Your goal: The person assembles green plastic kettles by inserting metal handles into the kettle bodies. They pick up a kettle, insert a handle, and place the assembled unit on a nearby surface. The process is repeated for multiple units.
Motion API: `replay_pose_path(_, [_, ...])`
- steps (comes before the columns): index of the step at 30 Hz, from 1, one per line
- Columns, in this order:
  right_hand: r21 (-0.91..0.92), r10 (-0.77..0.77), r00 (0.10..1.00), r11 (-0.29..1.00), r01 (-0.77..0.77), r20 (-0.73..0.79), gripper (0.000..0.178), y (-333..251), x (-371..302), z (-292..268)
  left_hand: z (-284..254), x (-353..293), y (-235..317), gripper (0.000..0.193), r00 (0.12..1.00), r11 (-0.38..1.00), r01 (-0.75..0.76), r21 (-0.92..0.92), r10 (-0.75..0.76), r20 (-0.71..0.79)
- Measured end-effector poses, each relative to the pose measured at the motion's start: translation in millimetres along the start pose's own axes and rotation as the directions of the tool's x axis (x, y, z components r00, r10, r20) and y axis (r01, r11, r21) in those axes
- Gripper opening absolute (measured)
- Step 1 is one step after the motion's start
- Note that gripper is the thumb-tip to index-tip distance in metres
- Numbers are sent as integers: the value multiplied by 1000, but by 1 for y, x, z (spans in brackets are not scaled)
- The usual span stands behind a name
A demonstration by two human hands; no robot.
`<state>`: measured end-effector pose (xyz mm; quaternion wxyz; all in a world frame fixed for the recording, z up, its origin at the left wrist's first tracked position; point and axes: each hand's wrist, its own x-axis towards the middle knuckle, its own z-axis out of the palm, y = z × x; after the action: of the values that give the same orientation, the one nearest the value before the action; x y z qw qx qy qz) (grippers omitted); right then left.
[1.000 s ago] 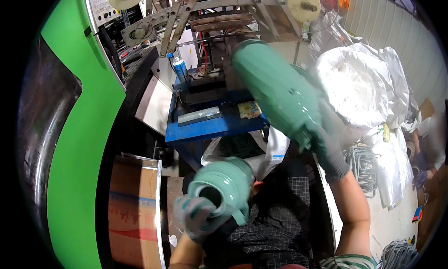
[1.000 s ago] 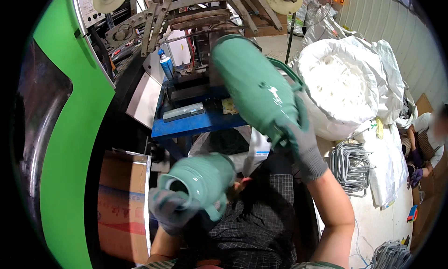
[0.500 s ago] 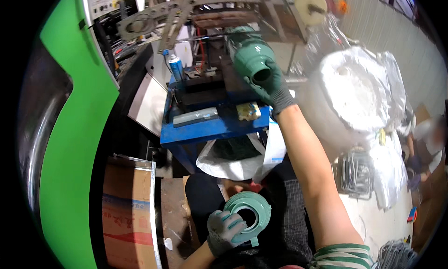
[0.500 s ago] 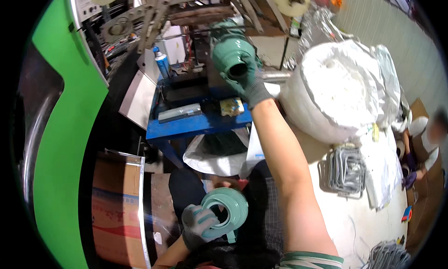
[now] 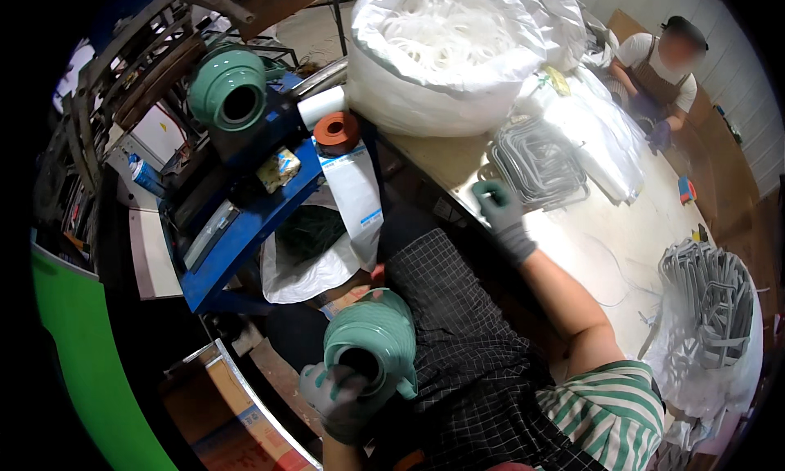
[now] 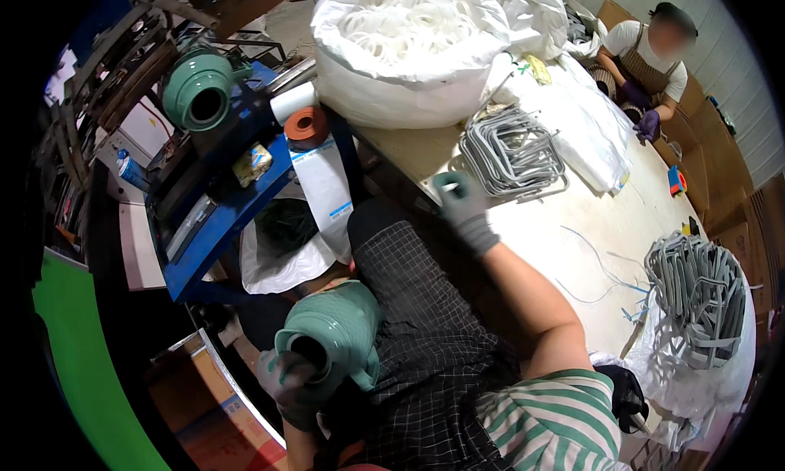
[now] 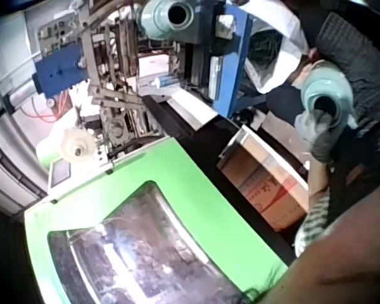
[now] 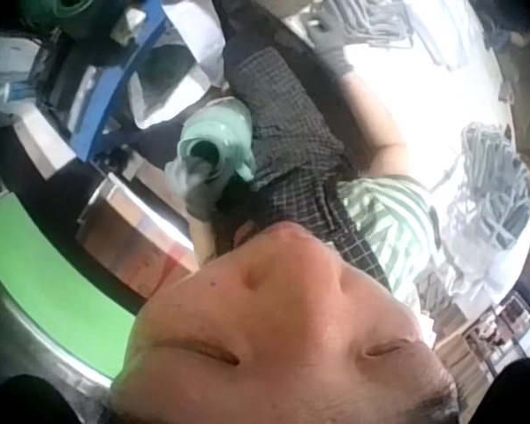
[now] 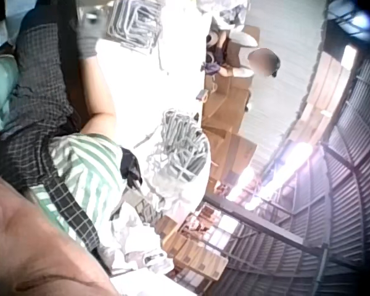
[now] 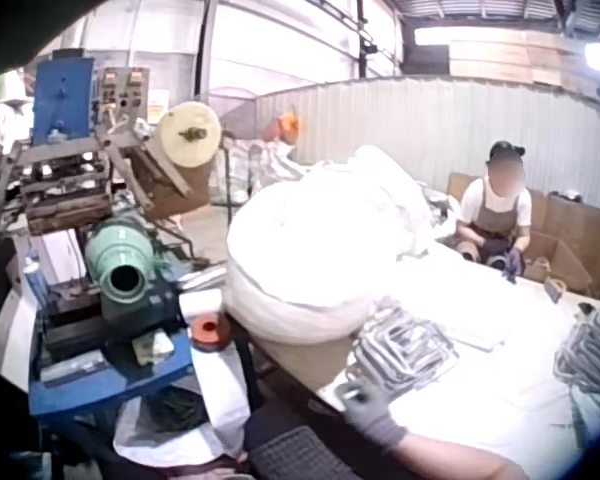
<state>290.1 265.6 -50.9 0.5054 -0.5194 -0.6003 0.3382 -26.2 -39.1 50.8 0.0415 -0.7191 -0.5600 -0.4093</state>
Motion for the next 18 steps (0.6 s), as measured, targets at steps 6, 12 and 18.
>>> replay_pose_path(6, [-725,-184,977,687,49,-109,38,-22,25,-97,11,20,15,40,994,997,-72,13,71,78])
replay_pose_path(12, [-572,-273,901,819,34,-336,38,-11,61,-144,18,17,18,45,988,995,-86,58,77,136])
replay_pose_path(18, [-171,-295,732,955,242,-614,21,-105,75,-182,9,4,12,63,992,990,-126,-60,124,-34])
